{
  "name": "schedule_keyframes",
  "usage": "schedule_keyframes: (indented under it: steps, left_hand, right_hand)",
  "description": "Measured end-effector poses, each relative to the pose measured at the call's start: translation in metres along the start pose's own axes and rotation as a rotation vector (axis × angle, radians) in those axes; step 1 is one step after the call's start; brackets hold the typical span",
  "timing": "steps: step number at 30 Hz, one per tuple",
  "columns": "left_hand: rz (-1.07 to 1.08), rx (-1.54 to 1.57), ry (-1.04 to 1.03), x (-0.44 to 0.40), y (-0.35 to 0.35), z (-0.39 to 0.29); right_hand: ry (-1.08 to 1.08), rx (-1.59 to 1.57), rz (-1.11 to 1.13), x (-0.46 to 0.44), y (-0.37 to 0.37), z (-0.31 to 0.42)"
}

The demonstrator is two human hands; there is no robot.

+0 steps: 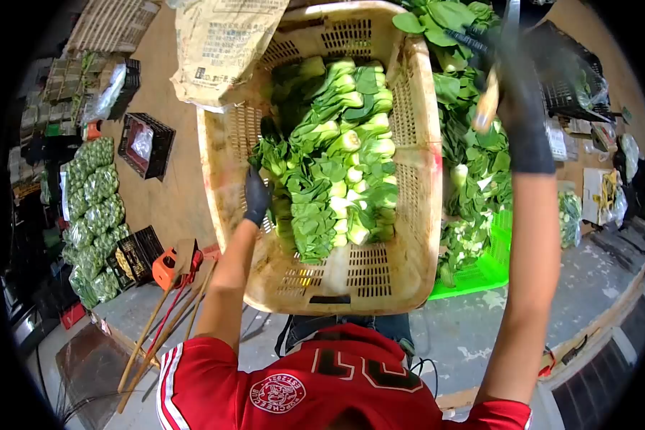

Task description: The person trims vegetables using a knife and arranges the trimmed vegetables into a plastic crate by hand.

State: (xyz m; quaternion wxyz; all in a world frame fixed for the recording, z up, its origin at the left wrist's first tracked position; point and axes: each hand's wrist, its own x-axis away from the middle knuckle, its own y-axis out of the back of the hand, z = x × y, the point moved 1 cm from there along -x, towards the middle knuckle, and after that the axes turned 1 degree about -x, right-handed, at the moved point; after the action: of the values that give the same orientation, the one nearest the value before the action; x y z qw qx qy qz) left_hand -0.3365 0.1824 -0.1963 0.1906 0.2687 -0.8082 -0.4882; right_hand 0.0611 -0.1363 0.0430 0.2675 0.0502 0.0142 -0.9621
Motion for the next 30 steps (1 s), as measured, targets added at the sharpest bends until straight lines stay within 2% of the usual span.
schedule_keyframes:
  steps: [1, 3, 4, 5, 7, 9, 10, 11, 13, 15, 16, 18, 19, 20, 21, 22, 23, 24, 25, 26, 27, 28, 30]
  left_hand:
    - [-0.061, -0.115, -0.067, -0.015, -0.002, -0.008]
    - [0.083, -0.485, -0.363, -0.065, 0.000, -0.032]
    - [0.051, -0.548, -0.536, -0.089, -0.010, -0.035]
    - [0.112, -0.598, -0.615, -0.111, -0.018, -0.036]
    - [0.567, -0.449, -0.358, -0.138, -0.039, -0.022]
    - [0.866, -0.708, -0.200, -0.146, -0.035, -0.022]
    - [0.695, -0.689, -0.229, -0.140, -0.064, 0.029]
    - [0.876, -0.736, -0.274, -0.124, -0.047, 0.017]
    - [0.817, -0.645, -0.345, -0.096, -0.015, 0.006]
    - [0.717, -0.444, -0.220, -0.069, 0.030, -0.019]
    - [0.573, -0.334, -0.299, -0.055, 0.054, -0.031]
    - [0.503, 0.140, -0.225, -0.025, 0.082, -0.043]
    - [0.578, 0.424, -0.044, -0.005, 0.104, -0.083]
    - [0.607, 0.568, 0.124, 0.017, 0.123, -0.121]
    - [0.607, 0.805, 0.120, 0.043, 0.131, -0.148]
    - [0.636, 1.048, 0.129, 0.068, 0.129, -0.170]
    - [0.697, 1.016, 0.162, 0.089, 0.126, -0.192]
    - [0.711, 1.000, 0.167, 0.111, 0.119, -0.215]
    - [0.728, 0.982, 0.176, 0.132, 0.114, -0.235]
    - [0.796, 0.958, 0.125, 0.147, 0.111, -0.256]
    - [0.860, 0.932, 0.071, 0.157, 0.108, -0.273]
    - [0.791, 0.780, -0.061, 0.161, 0.105, -0.285]
    - [0.514, 0.564, -0.470, 0.163, 0.123, -0.327]
  right_hand:
    - [-0.260, -0.216, -0.093, 0.021, -0.016, -0.005]
    - [-0.405, 0.089, -0.001, 0.071, -0.052, 0.011]
    - [-0.446, 0.130, -0.003, 0.093, -0.056, 0.008]
    - [-0.581, 0.022, -0.003, 0.121, -0.052, -0.006]
    - [-0.671, 0.103, 0.054, 0.168, -0.039, -0.022]
    - [-0.711, 0.055, -0.045, 0.202, -0.033, -0.018]
    - [-0.722, 0.024, -0.086, 0.218, -0.029, -0.014]
    - [-0.735, -0.014, -0.129, 0.235, -0.025, -0.011]
    - [-0.809, -0.087, -0.071, 0.270, -0.013, -0.013]
    - [-0.794, -0.079, -0.040, 0.279, -0.034, -0.009]
    - [-0.852, -0.148, 0.037, 0.286, -0.043, -0.012]
    - [-0.933, -0.202, 0.171, 0.300, -0.066, -0.027]
    - [-0.752, -0.220, 0.233, 0.302, -0.082, -0.033]
    - [-0.383, 0.030, 0.231, 0.307, -0.100, -0.044]
    - [-0.637, -0.292, 0.138, 0.307, -0.110, -0.038]
    - [-0.346, -0.219, 0.072, 0.305, -0.112, -0.029]
    - [-0.434, -0.377, -0.026, 0.310, -0.109, -0.014]
    - [-0.442, -0.356, -0.071, 0.316, -0.100, -0.005]
    - [-0.367, -0.353, -0.159, 0.323, -0.090, 0.010]
    - [-0.290, -0.343, -0.245, 0.329, -0.079, 0.025]
    - [-0.263, -0.289, -0.235, 0.341, -0.062, 0.025]
    - [-0.217, -0.242, -0.268, 0.351, -0.048, 0.031]
    - [-0.151, -0.145, -0.309, 0.369, -0.024, 0.043]
